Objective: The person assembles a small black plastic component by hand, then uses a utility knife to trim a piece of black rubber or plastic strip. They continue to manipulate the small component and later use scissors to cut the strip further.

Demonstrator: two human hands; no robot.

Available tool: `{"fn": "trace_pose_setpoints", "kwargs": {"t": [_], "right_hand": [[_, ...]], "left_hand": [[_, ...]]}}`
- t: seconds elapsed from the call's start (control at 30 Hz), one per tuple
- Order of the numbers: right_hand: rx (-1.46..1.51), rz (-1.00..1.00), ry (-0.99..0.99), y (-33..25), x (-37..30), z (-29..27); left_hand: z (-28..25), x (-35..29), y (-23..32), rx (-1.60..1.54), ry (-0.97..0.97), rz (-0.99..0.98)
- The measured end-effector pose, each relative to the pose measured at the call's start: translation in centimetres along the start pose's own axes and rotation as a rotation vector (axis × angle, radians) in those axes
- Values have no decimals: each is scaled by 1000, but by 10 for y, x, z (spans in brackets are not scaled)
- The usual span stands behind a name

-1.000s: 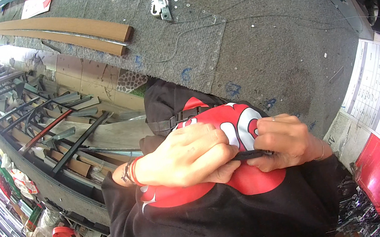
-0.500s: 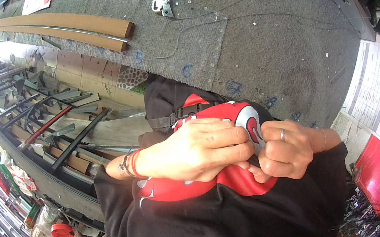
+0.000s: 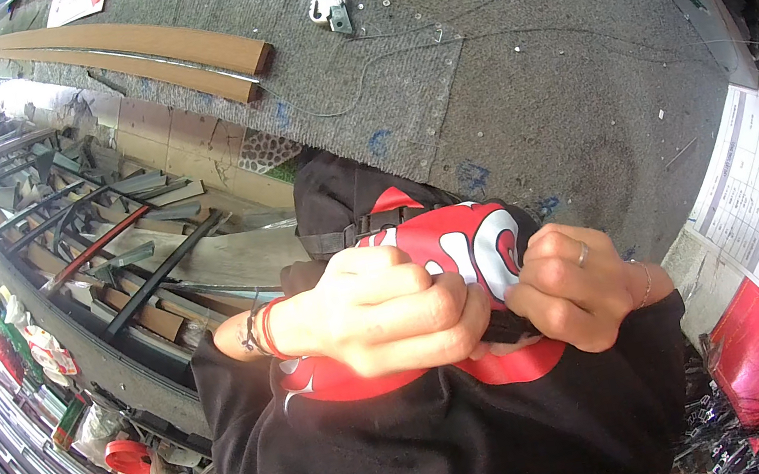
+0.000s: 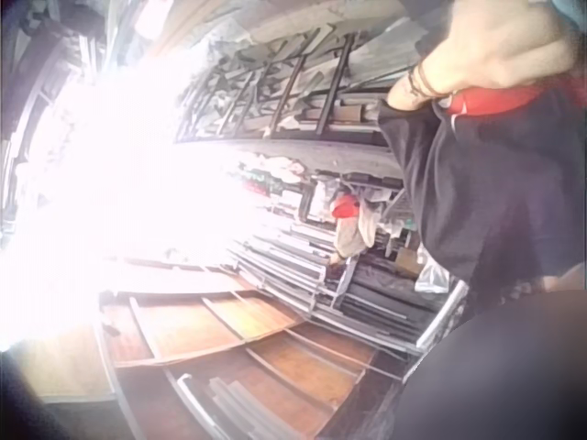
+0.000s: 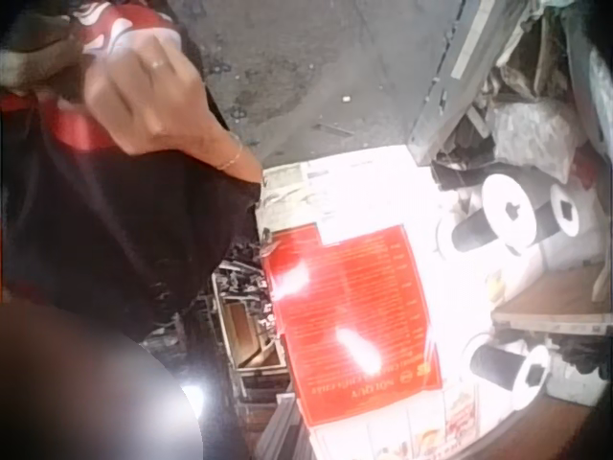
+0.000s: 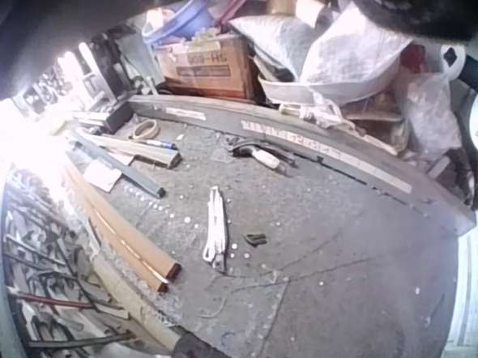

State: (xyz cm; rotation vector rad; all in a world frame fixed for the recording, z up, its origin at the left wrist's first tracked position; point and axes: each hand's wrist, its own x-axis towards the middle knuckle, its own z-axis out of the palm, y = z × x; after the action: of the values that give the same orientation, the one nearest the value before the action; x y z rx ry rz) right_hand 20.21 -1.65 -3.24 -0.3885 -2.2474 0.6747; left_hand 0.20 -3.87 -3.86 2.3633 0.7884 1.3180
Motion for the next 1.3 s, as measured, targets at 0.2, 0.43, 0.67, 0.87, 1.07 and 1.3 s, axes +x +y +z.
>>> {"fn": "trace_pose_setpoints", "kwargs": {"t": [0.2,0.43,0.67,0.87,1.07,1.3], "right_hand": [[-1,-83,-51,7,1,-9],[45,-63,-91,6,1,-10],[136,99,-80,0,-2,-7],[365,268,-230,6,-2,-9],[1021,630,-184,9,-7,12],[1174,888,-342,11,-10,11]], "left_hand": [[-3,-2,-3,-199,-19,-98],[-5,-5,-4,-326,-48,-141],[-7,-8,-3,-442,-15,-193],[-1,-3,-3,-408,95,-126],[-3,4,-2,-512,-38,-411],[-3,3,-1,-576,-29,-607]]}}
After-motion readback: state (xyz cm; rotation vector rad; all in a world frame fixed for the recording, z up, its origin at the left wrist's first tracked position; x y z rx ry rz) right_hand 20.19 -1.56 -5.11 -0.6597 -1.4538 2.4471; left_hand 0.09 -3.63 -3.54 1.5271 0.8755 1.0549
